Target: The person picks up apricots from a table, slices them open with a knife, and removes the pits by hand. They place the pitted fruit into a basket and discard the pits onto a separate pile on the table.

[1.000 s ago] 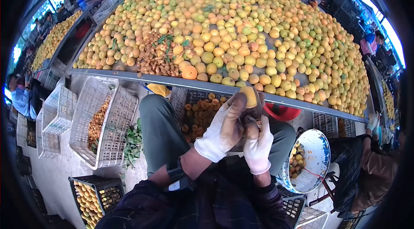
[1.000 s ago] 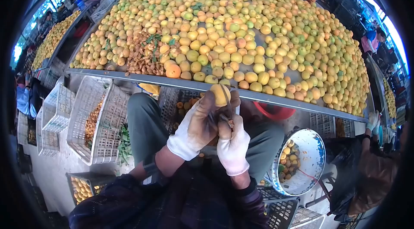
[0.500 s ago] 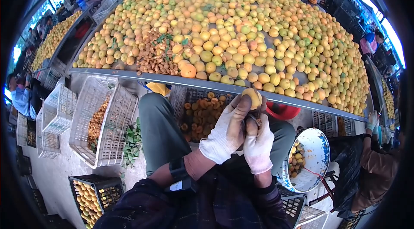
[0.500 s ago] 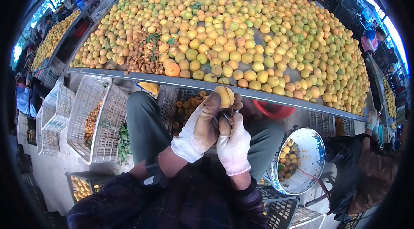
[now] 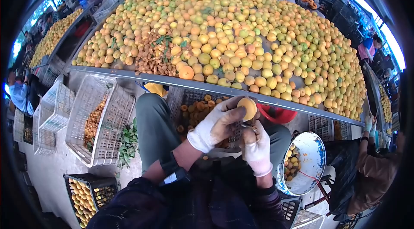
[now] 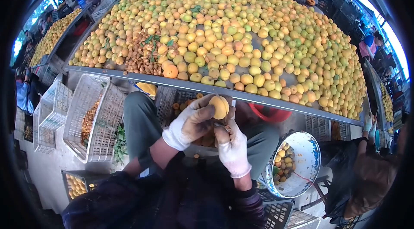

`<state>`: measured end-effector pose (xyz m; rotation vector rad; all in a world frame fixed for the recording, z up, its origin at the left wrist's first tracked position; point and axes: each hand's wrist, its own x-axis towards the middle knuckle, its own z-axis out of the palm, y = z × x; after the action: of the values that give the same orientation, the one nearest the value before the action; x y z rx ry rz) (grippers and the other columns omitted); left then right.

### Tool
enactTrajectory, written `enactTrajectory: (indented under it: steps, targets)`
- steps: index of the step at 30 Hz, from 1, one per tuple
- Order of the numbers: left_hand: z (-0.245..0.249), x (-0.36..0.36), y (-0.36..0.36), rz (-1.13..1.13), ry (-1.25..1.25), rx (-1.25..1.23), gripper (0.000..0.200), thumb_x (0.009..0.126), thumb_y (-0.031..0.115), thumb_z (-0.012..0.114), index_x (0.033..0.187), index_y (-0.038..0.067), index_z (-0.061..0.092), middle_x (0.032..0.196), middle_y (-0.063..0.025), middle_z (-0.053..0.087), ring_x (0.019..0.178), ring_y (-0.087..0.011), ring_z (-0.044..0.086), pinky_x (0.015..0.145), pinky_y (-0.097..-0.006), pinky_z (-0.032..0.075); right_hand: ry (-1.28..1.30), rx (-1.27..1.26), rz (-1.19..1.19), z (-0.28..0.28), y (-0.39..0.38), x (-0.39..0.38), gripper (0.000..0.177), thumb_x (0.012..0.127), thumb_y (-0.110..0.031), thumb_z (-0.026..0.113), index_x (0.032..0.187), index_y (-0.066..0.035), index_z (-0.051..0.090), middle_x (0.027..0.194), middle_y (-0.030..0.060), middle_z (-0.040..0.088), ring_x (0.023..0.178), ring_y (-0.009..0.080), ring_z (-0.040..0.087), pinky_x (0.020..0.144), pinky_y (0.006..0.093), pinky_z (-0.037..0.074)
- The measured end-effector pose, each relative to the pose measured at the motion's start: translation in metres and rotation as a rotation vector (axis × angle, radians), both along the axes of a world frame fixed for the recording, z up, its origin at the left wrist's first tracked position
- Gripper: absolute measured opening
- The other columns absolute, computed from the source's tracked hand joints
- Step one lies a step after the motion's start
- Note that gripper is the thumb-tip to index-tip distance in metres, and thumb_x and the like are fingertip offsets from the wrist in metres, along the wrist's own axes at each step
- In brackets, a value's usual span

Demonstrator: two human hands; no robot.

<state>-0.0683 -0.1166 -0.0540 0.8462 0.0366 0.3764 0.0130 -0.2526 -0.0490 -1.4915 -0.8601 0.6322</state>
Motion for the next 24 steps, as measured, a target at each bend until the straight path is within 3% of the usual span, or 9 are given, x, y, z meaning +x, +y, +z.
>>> enactTrajectory:
  steps: [3, 7, 9, 11, 14, 17, 20, 23, 24]
  targets:
    - [0.029, -0.009, 0.022, -0.082, 0.203, 0.677, 0.039, 0.081, 0.023, 0.066, 0.113, 0.002, 0.059, 0.110, -0.0059, 0.060, 0.106, -0.0162, 0.054, 0.095, -0.0303, 0.041, -0.090, -0.072, 0.127, -0.005, -0.009, 0.016, 0.031, 0.093, -0.029, 0.056, 0.101, 0.001, 0.055, 0.066, 0.0012, 0.053, 0.057, 0.0071, 0.049, 0.052, 0.0243, 0.041]
    - [0.030, -0.005, 0.002, 0.087, 0.128, 0.609, 0.044, 0.084, 0.019, 0.063, 0.124, 0.002, 0.051, 0.111, -0.0056, 0.059, 0.105, -0.0152, 0.054, 0.094, -0.0296, 0.042, 0.215, -0.122, 0.144, 0.009, -0.008, 0.012, 0.029, 0.093, -0.032, 0.056, 0.095, -0.003, 0.055, 0.063, -0.0010, 0.051, 0.053, 0.0033, 0.045, 0.047, 0.0208, 0.036]
    - [0.007, 0.003, -0.028, 0.069, 0.008, -0.096, 0.055, 0.089, 0.024, 0.063, 0.134, 0.001, 0.040, 0.115, -0.0051, 0.056, 0.107, -0.0133, 0.053, 0.093, -0.0267, 0.042, 0.421, 0.020, 0.046, 0.003, -0.006, 0.002, 0.029, 0.093, -0.034, 0.056, 0.095, -0.005, 0.054, 0.062, -0.0030, 0.049, 0.050, 0.0019, 0.042, 0.044, 0.0194, 0.032]
    - [0.001, 0.004, -0.032, 0.066, -0.001, -0.173, 0.052, 0.088, 0.030, 0.066, 0.127, -0.001, 0.048, 0.115, -0.0043, 0.057, 0.106, -0.0123, 0.052, 0.095, -0.0283, 0.040, 0.308, 0.065, 0.003, -0.005, 0.000, 0.001, 0.029, 0.096, -0.032, 0.050, 0.098, -0.004, 0.051, 0.051, -0.0003, 0.047, 0.035, 0.0071, 0.039, 0.033, 0.0205, 0.027]
    - [0.006, -0.005, -0.008, 0.047, 0.018, 0.181, 0.051, 0.087, 0.031, 0.067, 0.125, 0.000, 0.051, 0.112, -0.0042, 0.059, 0.107, -0.0125, 0.053, 0.094, -0.0286, 0.041, 0.315, -0.086, 0.148, 0.013, -0.011, 0.013, 0.029, 0.093, -0.030, 0.058, 0.106, -0.004, 0.056, 0.067, -0.0057, 0.050, 0.053, 0.0013, 0.043, 0.047, 0.0182, 0.031]
    - [0.032, -0.016, 0.024, -0.049, 0.128, 0.644, 0.046, 0.079, 0.023, 0.067, 0.116, -0.002, 0.058, 0.110, -0.0083, 0.062, 0.108, -0.0154, 0.054, 0.097, -0.0305, 0.040, -0.055, -0.226, 0.233, 0.011, -0.019, 0.032, 0.024, 0.088, -0.021, 0.063, 0.099, -0.001, 0.059, 0.073, 0.0050, 0.061, 0.062, 0.0107, 0.055, 0.057, 0.0262, 0.045]
    - [0.035, -0.016, 0.034, -0.141, 0.227, 0.676, 0.045, 0.074, 0.017, 0.067, 0.114, -0.002, 0.059, 0.109, -0.0085, 0.062, 0.107, -0.0164, 0.055, 0.097, -0.0302, 0.040, -0.362, -0.398, 0.337, 0.035, -0.019, 0.046, 0.021, 0.084, -0.018, 0.064, 0.094, 0.000, 0.060, 0.072, 0.0077, 0.063, 0.067, 0.0173, 0.063, 0.063, 0.0295, 0.049]
    - [0.028, -0.015, 0.024, -0.098, 0.202, 0.720, 0.045, 0.076, 0.012, 0.065, 0.118, -0.002, 0.057, 0.108, -0.0092, 0.062, 0.107, -0.0177, 0.056, 0.091, -0.0310, 0.045, 0.045, -0.492, 0.323, 0.038, -0.017, 0.058, 0.023, 0.086, -0.022, 0.062, 0.090, 0.000, 0.060, 0.070, 0.0061, 0.062, 0.066, 0.0177, 0.063, 0.060, 0.0267, 0.047]
    - [0.026, -0.013, 0.017, -0.084, 0.216, 0.418, 0.047, 0.078, 0.010, 0.065, 0.122, 0.000, 0.054, 0.107, -0.0077, 0.062, 0.103, -0.0167, 0.058, 0.086, -0.0315, 0.048, 0.173, -0.037, 0.238, 0.034, -0.016, 0.056, 0.032, 0.090, -0.032, 0.060, 0.090, 0.000, 0.058, 0.063, 0.0029, 0.057, 0.049, 0.0137, 0.055, 0.046, 0.0233, 0.042]
